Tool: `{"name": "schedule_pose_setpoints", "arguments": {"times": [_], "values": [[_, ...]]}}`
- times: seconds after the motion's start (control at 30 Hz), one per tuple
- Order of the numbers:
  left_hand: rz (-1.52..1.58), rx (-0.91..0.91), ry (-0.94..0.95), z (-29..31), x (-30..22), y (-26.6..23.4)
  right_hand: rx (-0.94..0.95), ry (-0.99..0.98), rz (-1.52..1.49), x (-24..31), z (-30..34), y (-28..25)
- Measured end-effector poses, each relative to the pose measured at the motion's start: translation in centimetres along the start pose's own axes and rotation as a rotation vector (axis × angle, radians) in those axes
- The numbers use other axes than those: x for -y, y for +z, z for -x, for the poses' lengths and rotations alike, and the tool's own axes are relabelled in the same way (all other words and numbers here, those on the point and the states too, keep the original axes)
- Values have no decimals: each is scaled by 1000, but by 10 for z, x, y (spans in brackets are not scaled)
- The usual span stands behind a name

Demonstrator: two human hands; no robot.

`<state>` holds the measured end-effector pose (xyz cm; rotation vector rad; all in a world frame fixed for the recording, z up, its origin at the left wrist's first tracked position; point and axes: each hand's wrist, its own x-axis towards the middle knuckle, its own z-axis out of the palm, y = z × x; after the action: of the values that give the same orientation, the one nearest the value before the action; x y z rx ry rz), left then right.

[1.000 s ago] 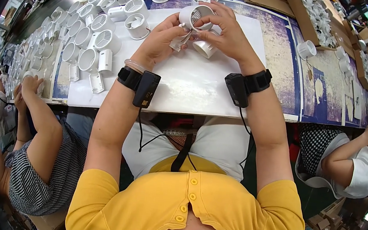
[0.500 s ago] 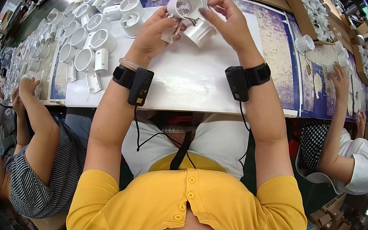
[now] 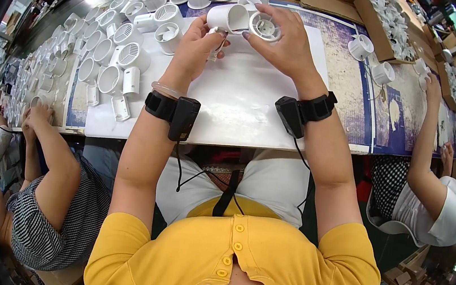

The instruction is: Assembling small white plastic components by inserting pins or wires using a tool.

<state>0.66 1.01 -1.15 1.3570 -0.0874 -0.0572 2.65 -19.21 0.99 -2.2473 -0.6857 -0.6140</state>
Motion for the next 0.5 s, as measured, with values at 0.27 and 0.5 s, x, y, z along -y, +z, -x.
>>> {"name": "schedule_pose_setpoints", "arguments": {"times": [0.27,0.5], "values": [[78,156,-243,5,-6,5,-78,-264,-215,3,-7,-13],[-426,112,-26,3,12,7,77,-140,-401,-5,-5,-8]]}}
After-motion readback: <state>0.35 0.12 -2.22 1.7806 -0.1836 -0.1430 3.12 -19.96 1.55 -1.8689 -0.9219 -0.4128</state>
